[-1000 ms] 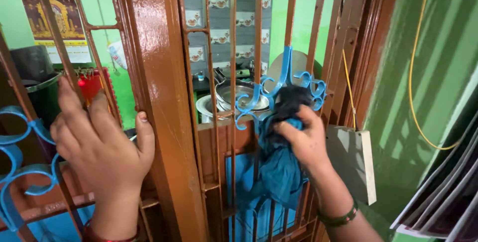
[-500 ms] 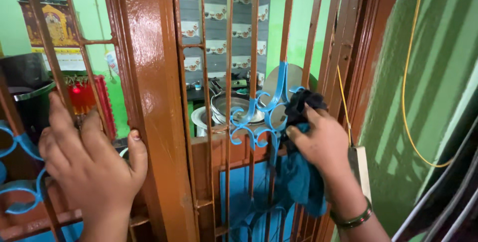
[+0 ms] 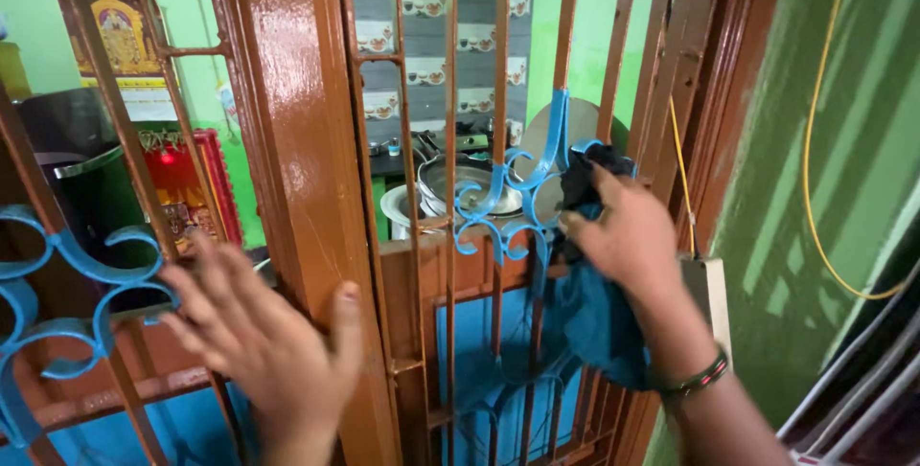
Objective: The person wipes a brown metal gate with blue decorative elements using a blue cloth. They systematically clean vertical bars and curved sections, moving from lower to upper areas and across different parts of the gate.
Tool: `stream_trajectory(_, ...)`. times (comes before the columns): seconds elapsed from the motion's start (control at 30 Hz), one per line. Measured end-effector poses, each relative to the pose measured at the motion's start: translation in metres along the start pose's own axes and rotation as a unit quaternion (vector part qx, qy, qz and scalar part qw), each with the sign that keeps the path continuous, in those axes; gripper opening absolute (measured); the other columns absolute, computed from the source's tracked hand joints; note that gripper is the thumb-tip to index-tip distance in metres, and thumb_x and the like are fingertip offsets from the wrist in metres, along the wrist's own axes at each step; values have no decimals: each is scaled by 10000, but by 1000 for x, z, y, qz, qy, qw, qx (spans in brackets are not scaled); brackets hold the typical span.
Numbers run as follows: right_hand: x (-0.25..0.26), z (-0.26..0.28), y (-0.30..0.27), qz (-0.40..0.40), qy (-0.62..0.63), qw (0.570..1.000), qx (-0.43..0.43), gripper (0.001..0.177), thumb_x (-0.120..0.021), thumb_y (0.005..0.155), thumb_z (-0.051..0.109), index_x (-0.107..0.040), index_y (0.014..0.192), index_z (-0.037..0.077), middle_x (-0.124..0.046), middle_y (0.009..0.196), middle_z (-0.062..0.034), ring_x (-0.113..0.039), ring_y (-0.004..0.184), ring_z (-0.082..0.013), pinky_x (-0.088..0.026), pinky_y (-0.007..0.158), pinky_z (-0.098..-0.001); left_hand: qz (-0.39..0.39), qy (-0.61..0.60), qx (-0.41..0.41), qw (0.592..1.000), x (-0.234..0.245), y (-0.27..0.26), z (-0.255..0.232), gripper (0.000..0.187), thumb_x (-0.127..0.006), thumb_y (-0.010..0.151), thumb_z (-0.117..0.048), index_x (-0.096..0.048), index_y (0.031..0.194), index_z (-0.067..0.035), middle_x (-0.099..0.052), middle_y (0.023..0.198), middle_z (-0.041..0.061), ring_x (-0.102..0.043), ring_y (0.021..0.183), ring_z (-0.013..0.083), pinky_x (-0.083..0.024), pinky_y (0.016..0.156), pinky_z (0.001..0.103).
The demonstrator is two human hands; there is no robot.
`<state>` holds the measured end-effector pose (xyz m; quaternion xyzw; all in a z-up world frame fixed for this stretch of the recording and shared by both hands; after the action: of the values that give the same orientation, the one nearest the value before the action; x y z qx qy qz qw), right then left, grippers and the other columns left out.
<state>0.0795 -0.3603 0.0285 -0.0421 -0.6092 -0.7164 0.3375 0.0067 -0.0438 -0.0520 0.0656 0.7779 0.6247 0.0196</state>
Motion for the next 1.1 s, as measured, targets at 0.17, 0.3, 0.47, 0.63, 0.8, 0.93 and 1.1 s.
stream_trajectory(0.17,-29,19,-57,-56,-49,997,7,750,-796,693,330,-594,1372,85,-664,1109,-233,-620,1020,-442,-524,851,-492,7,5,-7,1000,-5,-24,-18,960,-702,910,-484,-279,1574,65,-161,1660,385,-235,1542,550,-230,1222,672)
stream_trajectory(0.3,-34,26,-73,11,1,1000,-17,805,-798,696,350,-550,1421,104,-667,1068,-227,-619,1029,-441,-518,871,-490,-5,15,-25,1000,-5,-26,-17,986,-716,886,-502,-263,1567,49,-181,1637,389,-284,1506,571,-271,1180,685)
stream_trajectory(0.47,-27,19,-78,84,75,994,-15,866,-825,656,365,-520,1406,56,-673,1140,-237,-636,1069,-425,-515,903,-475,-7,14,-24,1000,-5,-27,-18,1002,-716,884,-521,-248,1582,24,-197,1642,381,-300,1505,567,-272,1185,683)
stream_trajectory(0.63,-33,52,-103,242,-9,969,-52,1037,-796,698,462,-373,1567,89,-674,1144,-218,-629,1048,-413,-508,903,-470,-21,15,-26,999,-6,-27,-18,986,-702,904,-523,-229,1595,-3,-211,1652,357,-299,1514,556,-270,1197,682)
stream_trajectory(0.8,-28,60,-63,217,-15,974,-68,740,-770,723,479,-567,1300,61,-721,942,-204,-691,957,-402,-545,853,-477,-21,12,-26,999,-7,-27,-16,990,-686,913,-530,-197,1612,-27,-208,1652,354,-300,1513,557,-269,1195,683)
stream_trajectory(0.93,-25,58,-38,230,1,971,-68,577,-796,673,442,-684,1053,22,-734,858,-190,-689,914,-403,-544,801,-498,-26,1,-32,999,-7,-28,-14,977,-685,927,-530,-193,1618,-46,-213,1652,345,-307,1508,559,-278,1194,685)
stream_trajectory(1.1,-37,55,-63,168,-5,984,-54,762,-787,673,422,-594,1324,79,-716,819,-200,-690,858,-404,-547,750,-489,-34,-8,-46,998,-6,-27,-10,953,-690,941,-520,-208,1618,-54,-235,1643,340,-325,1497,562,-297,1195,680)
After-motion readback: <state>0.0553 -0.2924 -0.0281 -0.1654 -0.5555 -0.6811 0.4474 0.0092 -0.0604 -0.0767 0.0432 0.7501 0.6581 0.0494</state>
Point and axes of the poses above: each hand's wrist, its own y-axis towards the middle knuckle, its own x-axis out of the back of the hand, z = x × y, the point moved 1 cm from there along y, towards the middle knuckle
